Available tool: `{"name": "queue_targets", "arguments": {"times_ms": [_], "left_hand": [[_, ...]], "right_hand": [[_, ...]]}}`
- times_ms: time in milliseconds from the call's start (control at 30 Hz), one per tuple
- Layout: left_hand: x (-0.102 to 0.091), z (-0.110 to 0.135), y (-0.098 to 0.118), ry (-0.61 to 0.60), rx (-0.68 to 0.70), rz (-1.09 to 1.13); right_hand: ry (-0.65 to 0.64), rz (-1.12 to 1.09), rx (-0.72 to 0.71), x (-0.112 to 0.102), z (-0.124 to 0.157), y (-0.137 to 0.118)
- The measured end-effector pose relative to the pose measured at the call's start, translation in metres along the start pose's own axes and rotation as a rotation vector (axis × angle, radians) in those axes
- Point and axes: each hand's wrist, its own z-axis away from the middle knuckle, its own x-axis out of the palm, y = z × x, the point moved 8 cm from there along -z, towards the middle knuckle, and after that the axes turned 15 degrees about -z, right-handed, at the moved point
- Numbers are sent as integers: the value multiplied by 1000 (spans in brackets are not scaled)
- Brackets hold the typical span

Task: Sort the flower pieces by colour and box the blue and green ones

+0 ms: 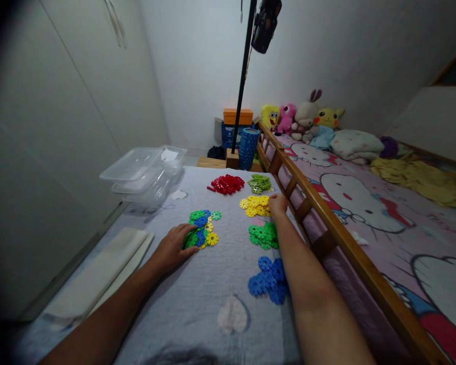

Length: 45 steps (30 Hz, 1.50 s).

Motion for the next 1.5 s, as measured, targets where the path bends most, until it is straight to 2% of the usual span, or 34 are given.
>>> {"name": "queue_targets", "arguments": {"times_ms": [67,133,300,367,500,633,767,900,1033,1167,1233,1333,1500], "left_hand": [[0,0,0,8,5,-1],[0,0,1,8,8,-2],[-2,0,2,19,12,0],[-1,0,2,19,14,-4],[-1,1,2,31,19,-19],[-4,1,-1,42,-19,-58],[-4,0,-3,18,-50,-82],[-2,0,-3,-23,-53,-112],[0,0,-3,-31,-47,-134],[0,0,-3,-26,-44,-131],[-1,0,-3,-16,-46,-127],[-2,-1,-2,0,-53,-119],[1,-3,-3,18,-56,-101]], "right_hand": [[-16,17,-19,6,8,-11],[-89,25,-54,23,21,-27],[-468,63,-202,104,79,-71],[-547,100,-254,130,99,-83],[-582,179,-313,160,117,-93],[-577,231,-317,167,117,-91],[-576,215,-292,158,118,-90],[-592,154,-264,130,119,-91],[-559,-33,-199,74,109,-80],[-315,-144,-115,-3,92,-49],[-247,-140,-101,-27,92,-34],[-244,-123,-79,-38,103,-20],[-236,-26,-119,-27,121,-16]]}}
